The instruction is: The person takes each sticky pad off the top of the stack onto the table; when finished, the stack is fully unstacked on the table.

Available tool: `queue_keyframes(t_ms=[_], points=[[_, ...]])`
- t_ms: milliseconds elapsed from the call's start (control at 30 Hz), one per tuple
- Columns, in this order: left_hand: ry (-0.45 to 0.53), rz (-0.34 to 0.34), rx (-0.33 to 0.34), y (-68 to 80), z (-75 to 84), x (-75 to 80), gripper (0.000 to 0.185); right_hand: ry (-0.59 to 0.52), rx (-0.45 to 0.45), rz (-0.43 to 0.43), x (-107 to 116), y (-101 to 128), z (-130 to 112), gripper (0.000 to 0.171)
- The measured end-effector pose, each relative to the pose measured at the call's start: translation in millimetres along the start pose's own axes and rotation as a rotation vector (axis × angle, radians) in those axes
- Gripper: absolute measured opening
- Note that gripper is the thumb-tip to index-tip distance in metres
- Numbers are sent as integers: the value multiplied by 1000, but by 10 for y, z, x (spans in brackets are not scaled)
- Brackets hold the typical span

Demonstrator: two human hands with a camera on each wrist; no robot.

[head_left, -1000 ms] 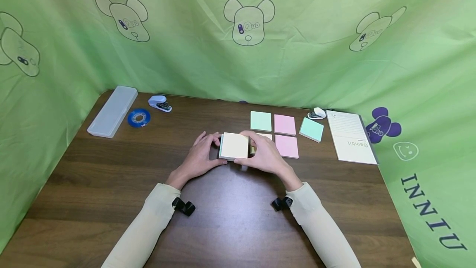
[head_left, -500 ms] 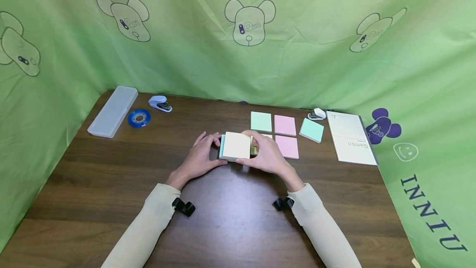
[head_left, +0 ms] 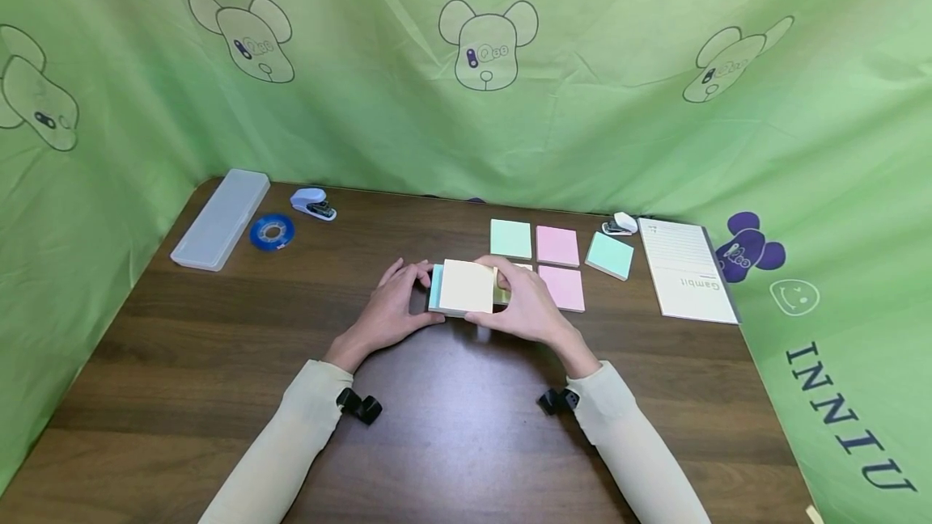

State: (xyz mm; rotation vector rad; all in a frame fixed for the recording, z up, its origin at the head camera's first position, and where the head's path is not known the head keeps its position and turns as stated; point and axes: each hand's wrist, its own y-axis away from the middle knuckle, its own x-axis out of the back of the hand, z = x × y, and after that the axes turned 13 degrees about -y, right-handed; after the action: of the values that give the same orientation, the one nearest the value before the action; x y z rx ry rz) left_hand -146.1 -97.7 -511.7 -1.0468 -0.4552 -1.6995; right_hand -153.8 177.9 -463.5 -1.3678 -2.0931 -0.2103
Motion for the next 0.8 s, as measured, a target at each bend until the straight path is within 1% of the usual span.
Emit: queue_keyframes(t_ms=[333, 600, 800], points=[[2, 19, -9, 11, 8, 11, 60, 2, -21, 37, 106, 97, 23, 82], [1, 20, -8, 9, 3, 3, 60, -20, -30, 64, 272, 224, 115, 80], [-5, 14, -5, 7, -7, -8, 60, -44, -57, 83, 411, 333, 164, 79]])
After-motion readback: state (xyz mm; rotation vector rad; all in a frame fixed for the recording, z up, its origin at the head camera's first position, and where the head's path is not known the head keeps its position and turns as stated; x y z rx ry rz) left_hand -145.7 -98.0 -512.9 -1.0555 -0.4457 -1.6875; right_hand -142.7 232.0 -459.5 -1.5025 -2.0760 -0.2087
